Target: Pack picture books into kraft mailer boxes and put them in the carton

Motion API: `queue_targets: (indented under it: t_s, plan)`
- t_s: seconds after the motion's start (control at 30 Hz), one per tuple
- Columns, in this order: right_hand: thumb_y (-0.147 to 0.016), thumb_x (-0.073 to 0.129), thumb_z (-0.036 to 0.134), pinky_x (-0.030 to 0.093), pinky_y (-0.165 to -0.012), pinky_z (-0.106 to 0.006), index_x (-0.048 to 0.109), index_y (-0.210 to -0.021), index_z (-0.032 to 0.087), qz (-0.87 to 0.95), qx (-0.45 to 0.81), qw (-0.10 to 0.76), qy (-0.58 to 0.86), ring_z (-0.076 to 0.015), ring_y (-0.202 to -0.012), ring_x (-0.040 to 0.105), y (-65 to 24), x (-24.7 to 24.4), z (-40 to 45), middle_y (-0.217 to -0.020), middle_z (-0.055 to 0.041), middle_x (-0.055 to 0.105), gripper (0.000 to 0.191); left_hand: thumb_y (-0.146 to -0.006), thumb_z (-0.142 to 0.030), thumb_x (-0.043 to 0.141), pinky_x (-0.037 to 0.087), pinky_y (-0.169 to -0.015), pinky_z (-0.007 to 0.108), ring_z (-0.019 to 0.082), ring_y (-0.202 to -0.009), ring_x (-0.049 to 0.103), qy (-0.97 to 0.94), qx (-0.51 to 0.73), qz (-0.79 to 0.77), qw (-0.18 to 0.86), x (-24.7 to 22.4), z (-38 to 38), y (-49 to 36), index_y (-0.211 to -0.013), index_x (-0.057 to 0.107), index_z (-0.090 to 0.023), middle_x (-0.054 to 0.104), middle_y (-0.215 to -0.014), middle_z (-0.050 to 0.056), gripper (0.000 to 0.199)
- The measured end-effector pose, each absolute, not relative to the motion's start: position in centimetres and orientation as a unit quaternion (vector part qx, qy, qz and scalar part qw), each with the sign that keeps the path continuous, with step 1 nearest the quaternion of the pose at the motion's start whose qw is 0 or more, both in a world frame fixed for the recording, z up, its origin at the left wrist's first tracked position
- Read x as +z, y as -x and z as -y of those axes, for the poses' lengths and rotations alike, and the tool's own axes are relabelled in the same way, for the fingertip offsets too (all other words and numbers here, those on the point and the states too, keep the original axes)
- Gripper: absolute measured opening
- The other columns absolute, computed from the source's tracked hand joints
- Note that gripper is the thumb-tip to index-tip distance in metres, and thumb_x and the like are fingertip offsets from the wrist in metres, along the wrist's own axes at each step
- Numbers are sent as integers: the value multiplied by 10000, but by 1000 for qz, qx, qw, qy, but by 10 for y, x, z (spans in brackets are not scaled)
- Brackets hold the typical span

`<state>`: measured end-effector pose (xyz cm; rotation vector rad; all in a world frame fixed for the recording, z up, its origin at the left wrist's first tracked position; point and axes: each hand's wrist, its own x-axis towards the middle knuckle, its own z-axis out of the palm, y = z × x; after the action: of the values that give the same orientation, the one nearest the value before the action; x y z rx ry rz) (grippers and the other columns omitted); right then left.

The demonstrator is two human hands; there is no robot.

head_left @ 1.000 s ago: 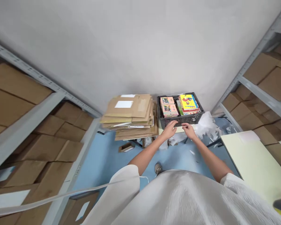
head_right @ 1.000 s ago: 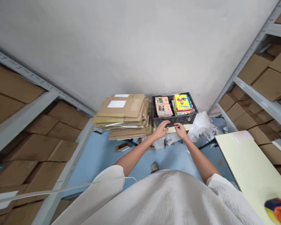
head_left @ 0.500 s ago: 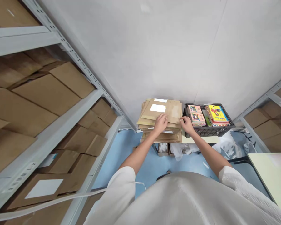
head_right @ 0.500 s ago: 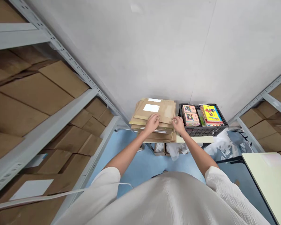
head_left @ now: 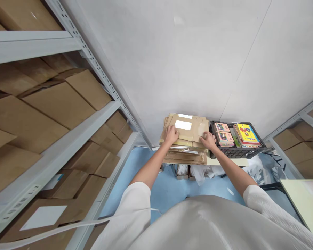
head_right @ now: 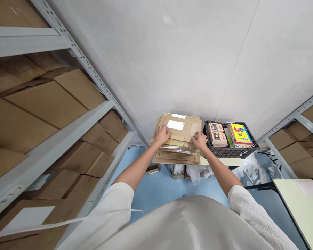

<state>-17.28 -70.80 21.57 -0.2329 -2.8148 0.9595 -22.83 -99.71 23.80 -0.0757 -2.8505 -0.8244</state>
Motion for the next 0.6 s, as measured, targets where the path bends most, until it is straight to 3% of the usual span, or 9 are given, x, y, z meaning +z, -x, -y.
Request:
queue_targets:
  t_s: [0.3, 0.43, 0.6]
  plan:
    - [-919, 647, 460, 403, -1145, -596, 658, -1341, 254, 933, 333, 76, 111, -405, -1356, 515, 171, 226, 707, -1483, -161, 589, 470, -890, -342, 708, 393, -1235, 551, 411, -1452, 502, -12, -272, 959, 80, 246, 994, 229, -1409, 613, -239, 542, -1555, 169, 538]
    - [-916, 624, 455, 447, -1125, -528, 679, -1248, 231, 922, 354, 111, 113, -367, -1290, 555, 170, 221, 700, -1356, -173, 607, 404, -865, -386, 758, 392, -1223, 577, 423, -1435, 524, -40, -291, 951, 94, 250, 991, 229, -1282, 675, -244, 559, -1533, 171, 448]
    - [-841, 667, 433, 460, -1136, -448, 667, -1228, 237, 912, 366, 147, 112, -318, -1271, 561, 167, 217, 685, -1320, -139, 576, 435, -854, -380, 792, 386, -1181, 573, 419, -1413, 535, -73, -314, 944, 74, 255, 983, 230, -1173, 681, -233, 695, -1377, 179, 369]
